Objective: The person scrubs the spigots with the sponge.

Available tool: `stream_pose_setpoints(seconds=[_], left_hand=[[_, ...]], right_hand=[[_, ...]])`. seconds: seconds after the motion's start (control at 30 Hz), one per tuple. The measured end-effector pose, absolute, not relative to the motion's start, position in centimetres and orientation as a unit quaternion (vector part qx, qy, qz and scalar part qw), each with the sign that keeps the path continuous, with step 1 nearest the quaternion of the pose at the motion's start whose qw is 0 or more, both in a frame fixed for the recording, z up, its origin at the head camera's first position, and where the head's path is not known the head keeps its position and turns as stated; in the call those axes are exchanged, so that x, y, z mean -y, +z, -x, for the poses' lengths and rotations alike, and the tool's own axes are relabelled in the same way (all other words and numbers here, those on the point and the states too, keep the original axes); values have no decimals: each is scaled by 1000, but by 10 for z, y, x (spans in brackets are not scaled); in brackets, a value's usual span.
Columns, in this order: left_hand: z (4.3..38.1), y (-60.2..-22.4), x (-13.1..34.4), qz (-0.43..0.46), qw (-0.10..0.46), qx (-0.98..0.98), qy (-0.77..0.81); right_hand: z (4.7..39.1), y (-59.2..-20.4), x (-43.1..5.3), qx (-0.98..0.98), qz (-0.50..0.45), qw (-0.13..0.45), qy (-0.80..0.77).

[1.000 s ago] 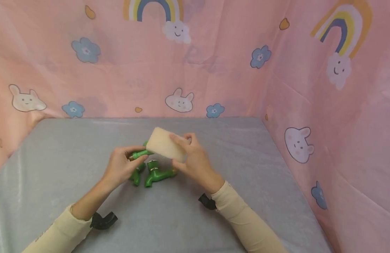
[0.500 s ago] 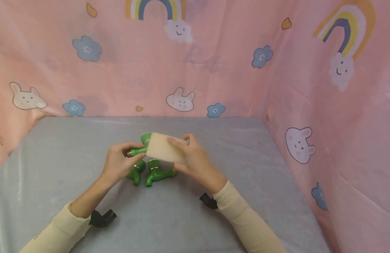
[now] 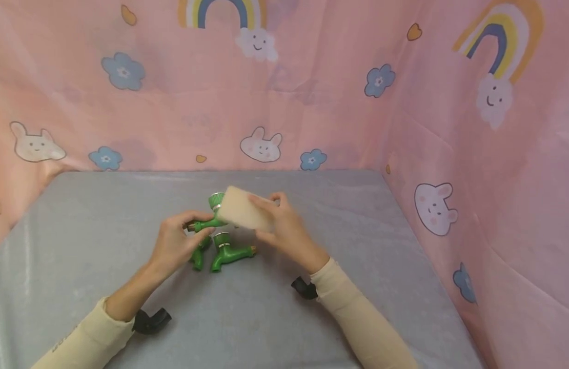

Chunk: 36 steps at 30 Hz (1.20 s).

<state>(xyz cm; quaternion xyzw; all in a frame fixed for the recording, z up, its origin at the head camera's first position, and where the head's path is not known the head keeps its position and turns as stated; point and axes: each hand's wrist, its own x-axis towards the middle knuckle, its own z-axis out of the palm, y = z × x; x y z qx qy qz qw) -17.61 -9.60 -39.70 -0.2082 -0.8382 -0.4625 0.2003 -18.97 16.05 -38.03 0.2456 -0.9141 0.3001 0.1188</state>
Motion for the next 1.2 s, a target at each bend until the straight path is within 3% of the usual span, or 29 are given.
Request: stream_pose_setpoints(seconds=[0.23, 0.4, 0.5, 0.7, 1.2], left_hand=[[178, -398, 98, 210, 178, 844, -460], [179, -397, 99, 212, 172, 846, -458], [180, -397, 101, 213, 163, 848, -456], [186, -396, 110, 186, 131, 856, -464], [208, -398, 146, 83, 104, 889, -438]], right_hand=[[199, -381, -170, 911, -193, 134, 340], [193, -382, -159, 896, -248, 77, 361], [195, -385, -158, 911, -227, 54, 341], [204, -386, -174, 929, -148, 68, 332], [213, -391, -193, 937, -136, 61, 317]])
